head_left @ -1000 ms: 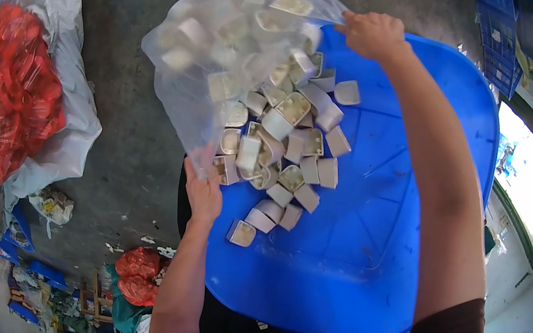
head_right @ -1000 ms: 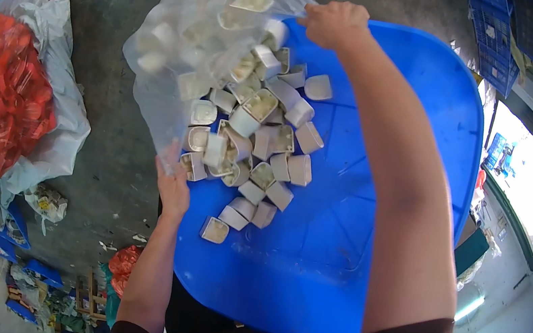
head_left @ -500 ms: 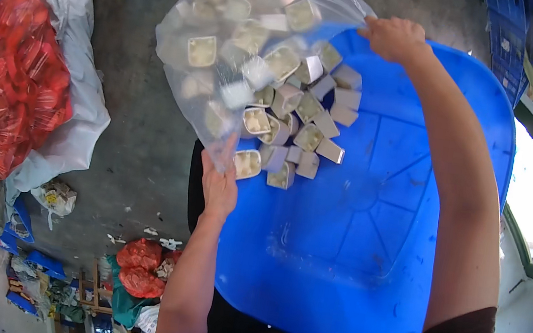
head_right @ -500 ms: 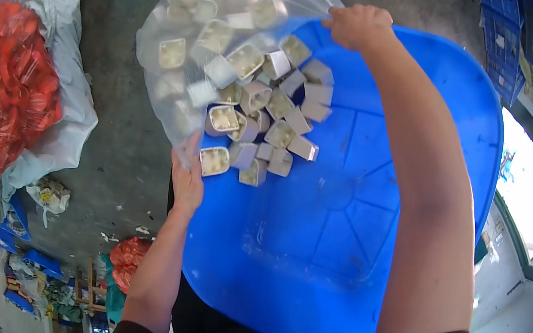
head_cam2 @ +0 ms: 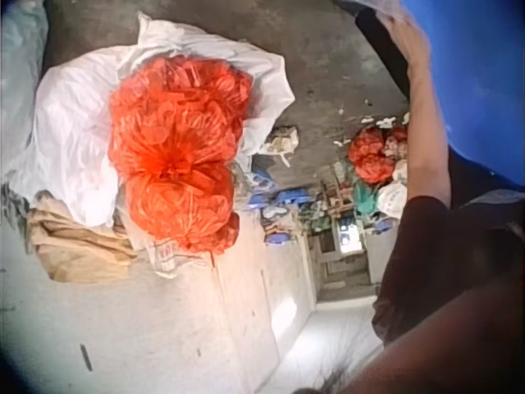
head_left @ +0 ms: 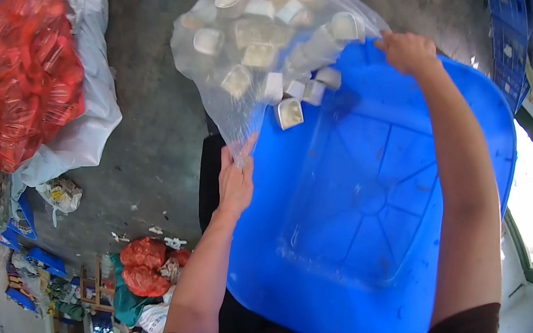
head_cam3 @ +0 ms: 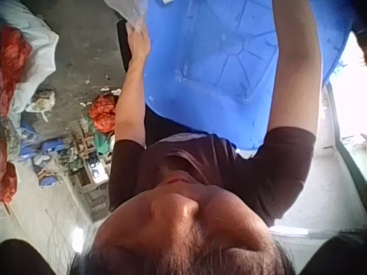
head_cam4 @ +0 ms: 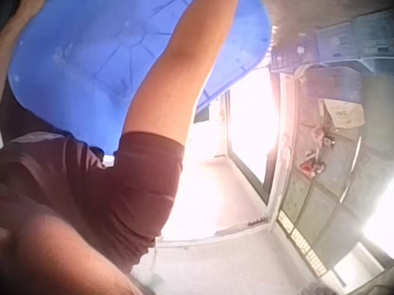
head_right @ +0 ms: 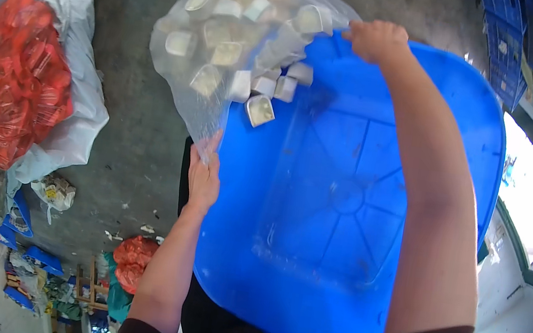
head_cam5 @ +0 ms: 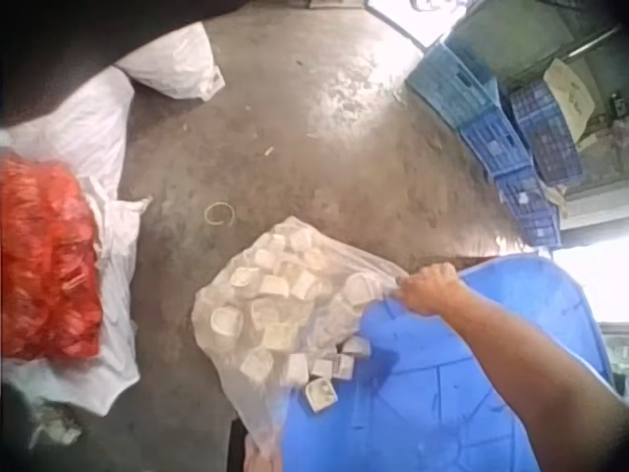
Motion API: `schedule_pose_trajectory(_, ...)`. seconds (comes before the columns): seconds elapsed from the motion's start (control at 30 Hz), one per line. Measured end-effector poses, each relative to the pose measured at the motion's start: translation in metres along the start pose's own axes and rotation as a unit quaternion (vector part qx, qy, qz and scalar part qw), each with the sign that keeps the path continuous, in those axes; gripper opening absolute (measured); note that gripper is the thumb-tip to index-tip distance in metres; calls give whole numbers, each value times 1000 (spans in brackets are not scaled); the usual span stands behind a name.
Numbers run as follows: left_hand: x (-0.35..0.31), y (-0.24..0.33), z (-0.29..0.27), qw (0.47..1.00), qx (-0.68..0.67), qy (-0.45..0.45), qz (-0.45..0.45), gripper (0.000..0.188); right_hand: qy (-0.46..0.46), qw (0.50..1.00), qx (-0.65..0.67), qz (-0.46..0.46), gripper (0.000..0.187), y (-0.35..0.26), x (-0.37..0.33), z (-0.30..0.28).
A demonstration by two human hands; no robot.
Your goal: The person transfers small, square, beige food items from a blue plastic basin into a clear plastic bag, then ties the bag closed. They then move a red stool to a table and begin wrapping individual beige food items with thin brown paper sheets.
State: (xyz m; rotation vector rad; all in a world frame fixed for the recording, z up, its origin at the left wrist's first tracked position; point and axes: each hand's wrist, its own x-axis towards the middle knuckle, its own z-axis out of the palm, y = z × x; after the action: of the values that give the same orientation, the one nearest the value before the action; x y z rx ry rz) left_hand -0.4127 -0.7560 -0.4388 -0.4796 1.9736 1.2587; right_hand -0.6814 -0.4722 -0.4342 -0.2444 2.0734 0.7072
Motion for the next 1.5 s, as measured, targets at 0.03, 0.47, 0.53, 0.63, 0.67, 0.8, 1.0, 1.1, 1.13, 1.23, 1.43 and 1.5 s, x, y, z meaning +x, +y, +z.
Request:
schedule_pose_trajectory(0.03,-1,-3,1,999,-29,26,11,40,22,1000,-2,-13,41,-9,-8,12)
schedule_pose_trajectory(0.47,-3,2,-18,988,-140,71,-8,47,-67,998,19,7,56,-2,0,-28)
schedule_pose_trajectory(0.53,-7,-3,-10,997,-81,17,5,46,-72,997,17,20,57,1,-7,12)
schedule_pose_trajectory(0.63,0,-8,-7,996,-83,19,11,39,-75,995,47,43,53,2,-8,2)
schedule_pose_trajectory(0.67,-2,-6,-8,995,-100,21,-2,36,-84,993,68,40,54,7,-9,0)
schedule_pose_trajectory(0.8,-3,-7,1,999,-9,-2,36,35,-51,998,32,33,54,22,-14,39)
schedule_pose_trajectory(1.0,-13,-21,5,996,-83,15,20,36,-54,998,40,9,57,14,-31,39)
schedule_pose_trajectory(1.1,-13,-19,3,998,-46,14,29,36,-60,996,59,19,58,24,-22,51)
schedule_pose_trajectory(1.13,-10,-16,0,998,-56,17,22,36,-64,995,74,24,58,23,-17,43)
schedule_pose_trajectory(1.23,-7,-15,-5,985,-163,47,-23,40,-21,993,98,58,59,24,-27,37)
schedule_pose_trajectory(1.43,19,14,-31,916,-383,56,-108,45,186,975,104,60,52,64,-54,66)
schedule_pose_trajectory(1.5,26,22,-37,919,-383,28,-84,47,112,980,140,89,49,78,-72,43)
